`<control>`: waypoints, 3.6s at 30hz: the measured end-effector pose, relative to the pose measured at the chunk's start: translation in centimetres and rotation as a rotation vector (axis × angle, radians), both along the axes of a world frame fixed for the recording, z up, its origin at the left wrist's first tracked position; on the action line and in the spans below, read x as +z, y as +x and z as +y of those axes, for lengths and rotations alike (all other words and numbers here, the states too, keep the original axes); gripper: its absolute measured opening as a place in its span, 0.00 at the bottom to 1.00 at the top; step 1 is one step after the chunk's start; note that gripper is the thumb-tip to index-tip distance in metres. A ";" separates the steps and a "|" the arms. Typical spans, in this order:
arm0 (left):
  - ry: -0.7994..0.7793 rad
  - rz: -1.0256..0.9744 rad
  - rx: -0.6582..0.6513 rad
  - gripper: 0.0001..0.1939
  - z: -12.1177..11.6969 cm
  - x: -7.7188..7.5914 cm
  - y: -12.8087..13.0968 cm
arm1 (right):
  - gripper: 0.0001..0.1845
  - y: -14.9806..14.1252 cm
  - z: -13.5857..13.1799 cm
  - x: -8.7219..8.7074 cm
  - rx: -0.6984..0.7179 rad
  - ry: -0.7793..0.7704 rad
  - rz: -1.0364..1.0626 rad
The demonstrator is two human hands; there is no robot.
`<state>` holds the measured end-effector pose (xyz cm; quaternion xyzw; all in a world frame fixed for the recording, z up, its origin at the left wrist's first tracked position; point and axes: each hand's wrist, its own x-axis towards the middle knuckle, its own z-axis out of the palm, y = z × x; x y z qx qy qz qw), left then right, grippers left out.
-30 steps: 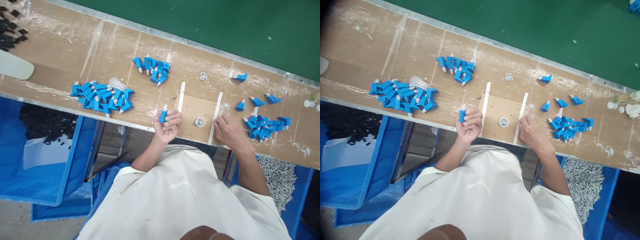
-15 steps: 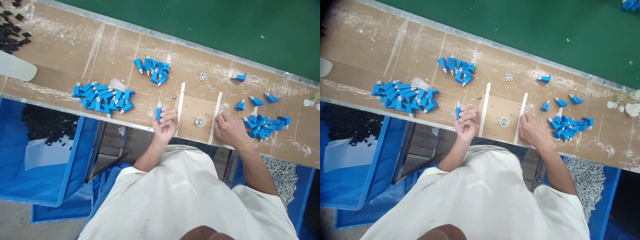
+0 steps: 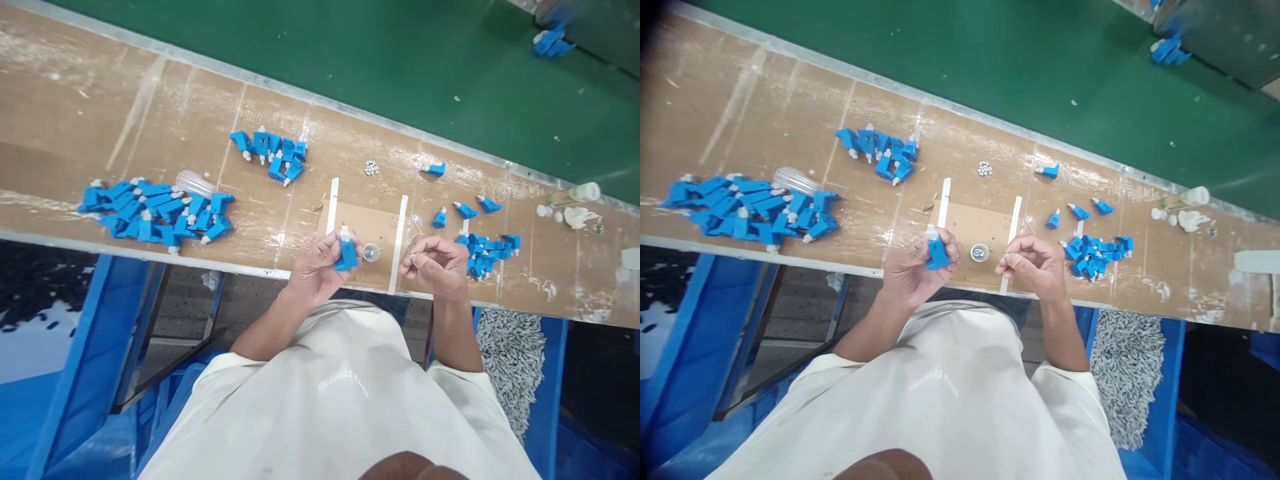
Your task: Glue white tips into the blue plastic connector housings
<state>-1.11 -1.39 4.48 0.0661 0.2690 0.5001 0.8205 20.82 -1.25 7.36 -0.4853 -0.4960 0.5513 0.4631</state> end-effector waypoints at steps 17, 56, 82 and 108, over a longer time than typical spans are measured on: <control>0.224 0.325 -0.158 0.25 0.2 1.1 2.0 | 0.20 -3.5 -0.5 0.4 -0.092 -0.121 0.227; 0.525 0.503 0.082 0.19 -0.2 -0.6 2.2 | 0.11 -5.7 -2.2 -1.4 -0.240 0.127 0.064; 0.476 0.407 -0.084 0.23 -0.3 0.8 1.9 | 0.20 -4.5 -1.0 0.2 -0.101 -0.232 0.361; 0.425 0.261 -0.246 0.21 -1.2 2.0 1.2 | 0.23 -4.4 -2.5 0.4 -0.016 -0.263 0.383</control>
